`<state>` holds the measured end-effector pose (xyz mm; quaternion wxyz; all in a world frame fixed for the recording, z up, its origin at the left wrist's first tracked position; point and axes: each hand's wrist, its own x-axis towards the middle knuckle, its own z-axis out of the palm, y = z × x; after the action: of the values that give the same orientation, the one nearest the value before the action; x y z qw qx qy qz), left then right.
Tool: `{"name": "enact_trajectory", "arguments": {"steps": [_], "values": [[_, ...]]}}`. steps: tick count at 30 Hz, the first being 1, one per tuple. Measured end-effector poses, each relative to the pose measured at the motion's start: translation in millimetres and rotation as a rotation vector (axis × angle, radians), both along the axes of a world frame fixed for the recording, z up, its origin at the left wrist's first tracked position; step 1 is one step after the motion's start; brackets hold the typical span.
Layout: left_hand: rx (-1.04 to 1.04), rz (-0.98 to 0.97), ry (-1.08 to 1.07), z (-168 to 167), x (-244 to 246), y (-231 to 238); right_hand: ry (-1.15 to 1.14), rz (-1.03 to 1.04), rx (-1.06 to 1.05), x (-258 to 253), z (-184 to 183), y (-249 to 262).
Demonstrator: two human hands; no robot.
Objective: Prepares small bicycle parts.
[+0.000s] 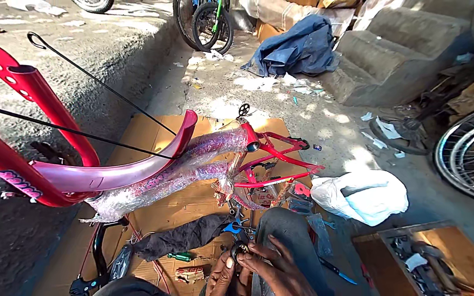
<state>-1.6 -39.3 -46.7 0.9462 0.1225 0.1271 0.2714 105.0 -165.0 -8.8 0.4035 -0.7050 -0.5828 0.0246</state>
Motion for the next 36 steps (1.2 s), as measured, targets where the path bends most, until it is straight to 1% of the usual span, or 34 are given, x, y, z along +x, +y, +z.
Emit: {"name": "enact_trajectory", "arguments": {"steps": [3,4,5,7,9,11,14,17,21,22,23,25,26,27,28,31,32,33,34,36], "values": [[0.009,-0.001,0.028,-4,-2,0,0.249,0.031,0.075,-1,7,0],[0.000,-0.006,0.023,-4,-3,2,0.285,0.026,0.104,1,9,0],[-0.030,-0.008,0.008,-1,-3,3,0.275,0.017,0.128,2,10,1],[-0.075,-0.023,-0.015,4,-2,4,0.160,-0.021,0.135,6,9,6],[-0.047,-0.049,-0.015,4,-1,4,0.045,-0.060,0.102,10,11,13],[0.007,-0.065,0.001,1,-1,1,-0.004,-0.068,0.113,14,13,17],[0.009,-0.045,0.026,1,0,0,-0.103,-0.089,0.162,15,15,18],[0.000,-0.026,0.006,1,1,1,-0.201,-0.106,0.114,10,7,15],[0.072,0.006,0.083,0,2,-1,-0.286,-0.168,0.104,-1,0,15],[0.067,0.007,0.104,-1,2,-2,-0.241,-0.165,0.096,-3,1,15],[0.049,0.007,0.118,-1,2,-3,-0.140,-0.149,0.102,-4,2,15],[0.028,-0.005,0.115,1,3,-2,0.137,-0.108,0.192,-1,4,16],[0.016,-0.012,0.098,1,2,-1,0.211,-0.110,0.246,2,4,16],[-0.007,-0.010,0.080,2,2,0,0.208,-0.123,0.268,5,4,14],[-0.030,-0.001,0.064,5,2,1,0.159,-0.134,0.251,8,4,13],[-0.008,0.012,0.100,7,3,2,-0.029,-0.102,0.100,7,5,12],[0.022,0.015,0.115,5,2,1,-0.046,-0.078,0.077,3,2,11],[0.044,0.024,0.120,4,3,2,-0.021,-0.057,0.074,-2,-2,11],[0.053,0.040,0.128,3,3,2,0.057,-0.045,0.100,-4,-5,11],[0.059,0.047,0.139,3,3,3,0.268,-0.051,0.199,-4,-6,12]]}}
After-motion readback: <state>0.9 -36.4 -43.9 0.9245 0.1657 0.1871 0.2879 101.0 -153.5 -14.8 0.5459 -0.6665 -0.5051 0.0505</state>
